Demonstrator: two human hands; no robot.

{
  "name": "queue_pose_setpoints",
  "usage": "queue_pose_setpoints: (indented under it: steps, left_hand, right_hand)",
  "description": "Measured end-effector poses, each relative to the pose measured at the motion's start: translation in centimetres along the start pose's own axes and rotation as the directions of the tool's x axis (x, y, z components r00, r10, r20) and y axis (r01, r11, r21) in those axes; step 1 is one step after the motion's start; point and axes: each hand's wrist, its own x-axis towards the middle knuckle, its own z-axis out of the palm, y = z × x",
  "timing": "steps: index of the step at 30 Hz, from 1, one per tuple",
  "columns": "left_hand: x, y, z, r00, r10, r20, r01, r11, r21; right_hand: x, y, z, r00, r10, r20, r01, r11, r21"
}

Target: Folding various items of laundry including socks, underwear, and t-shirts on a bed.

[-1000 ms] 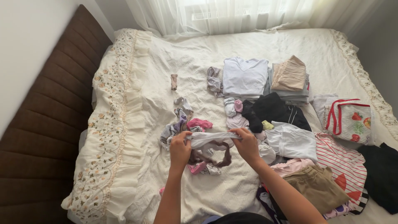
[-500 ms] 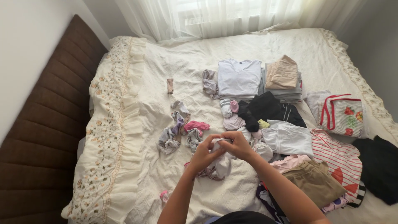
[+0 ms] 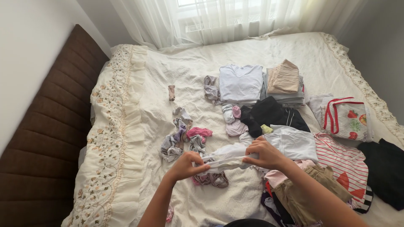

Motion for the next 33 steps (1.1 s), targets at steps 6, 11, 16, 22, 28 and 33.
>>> queue_pose_setpoints:
  steps: [6, 11, 16, 22, 28, 33]
  left_hand:
    - [-0.1, 1.5, 0.6, 0.994, 0.069, 0.086, -0.105, 0.832, 0.546]
    - [0.2, 2.9, 1.9, 0.997, 0.028, 0.076, -0.066, 0.826, 0.559]
    - [0.6, 2.6, 4.3, 0.993, 0.037, 0.113, -0.082, 0.901, 0.426]
    - [0.5, 4.0, 4.4, 0.985, -0.072, 0.154, 0.015, 0.94, 0.341]
    - [0.0, 3.5, 4.0, 0.992, -0.059, 0.113, 0.02, 0.947, 0.32]
    - [0.0, 3.6, 4.4, 0.99, -0.094, 0.109, 0.054, 0.945, 0.323]
  right_hand:
    - [-0.2, 0.1, -1.2, 0.986, 0.155, 0.053, -0.154, 0.988, -0.013]
    - [-1.6, 1.6, 2.2, 0.932, 0.32, 0.173, -0.363, 0.843, 0.398]
    - [-2.0, 0.5, 7.6, 0.913, 0.36, 0.192, -0.406, 0.845, 0.347]
    - [-0.5, -2.7, 8.7, 0.949, 0.16, 0.27, -0.304, 0.687, 0.661]
    - [-0.8, -1.2, 10.1, 0.81, 0.269, -0.521, -0.387, 0.913, -0.13]
    - [-1.6, 0.5, 10.5, 0.687, 0.384, -0.616, -0.399, 0.909, 0.122]
